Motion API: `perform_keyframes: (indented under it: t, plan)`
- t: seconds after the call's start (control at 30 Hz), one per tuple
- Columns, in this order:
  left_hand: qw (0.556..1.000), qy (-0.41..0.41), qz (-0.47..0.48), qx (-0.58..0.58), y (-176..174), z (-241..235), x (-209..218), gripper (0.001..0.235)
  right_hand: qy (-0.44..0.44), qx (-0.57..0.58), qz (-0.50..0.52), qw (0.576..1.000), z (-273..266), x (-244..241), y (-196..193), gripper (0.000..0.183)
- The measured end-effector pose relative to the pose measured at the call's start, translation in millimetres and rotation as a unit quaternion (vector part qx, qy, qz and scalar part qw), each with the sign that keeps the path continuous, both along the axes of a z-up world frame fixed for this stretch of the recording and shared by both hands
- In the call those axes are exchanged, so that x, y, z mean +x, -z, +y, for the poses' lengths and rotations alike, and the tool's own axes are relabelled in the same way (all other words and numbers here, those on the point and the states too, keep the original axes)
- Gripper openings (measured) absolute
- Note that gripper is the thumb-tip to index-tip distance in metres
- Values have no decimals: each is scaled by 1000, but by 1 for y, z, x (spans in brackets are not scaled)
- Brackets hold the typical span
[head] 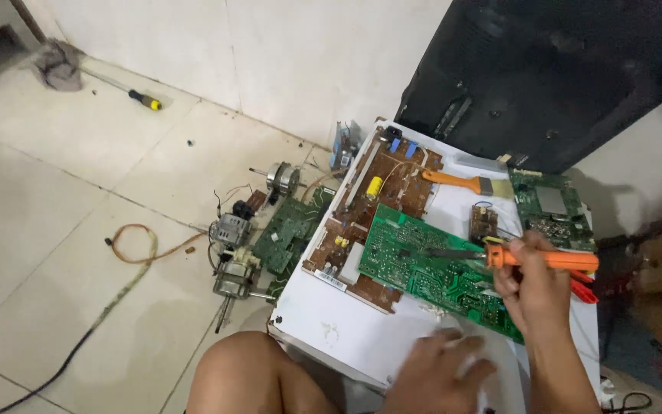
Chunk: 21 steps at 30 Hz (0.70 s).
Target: The person uses a soldering iron to work on a green circuit board placed on a white surface. They hold the board steady with one hand while applying the soldering iron with the other, focusing on specific components on the board.
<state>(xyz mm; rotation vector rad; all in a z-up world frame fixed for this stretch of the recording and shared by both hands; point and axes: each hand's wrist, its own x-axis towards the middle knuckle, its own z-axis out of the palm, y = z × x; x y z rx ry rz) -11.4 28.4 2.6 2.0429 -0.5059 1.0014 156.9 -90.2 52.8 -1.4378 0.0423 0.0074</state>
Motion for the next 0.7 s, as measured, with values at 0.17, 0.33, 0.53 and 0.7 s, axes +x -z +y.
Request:
perform_keyframes:
  t: [0.17,0.33,0.53,0.7]
  plan:
    - [983,-116,140,-13,10,82,-2,23,53,44,25,997,10,-10,-24,17]
    - [942,-258,202,73,-17,118,7,42,118,99,55,986,4,-2,-19,9]
    - [932,-271,229,73,-24,117,18,50,122,208,18,970,-1,0,-20,15]
    - [926,-289,232,68,-22,120,23,28,147,236,75,958,-7,0,-27,8]
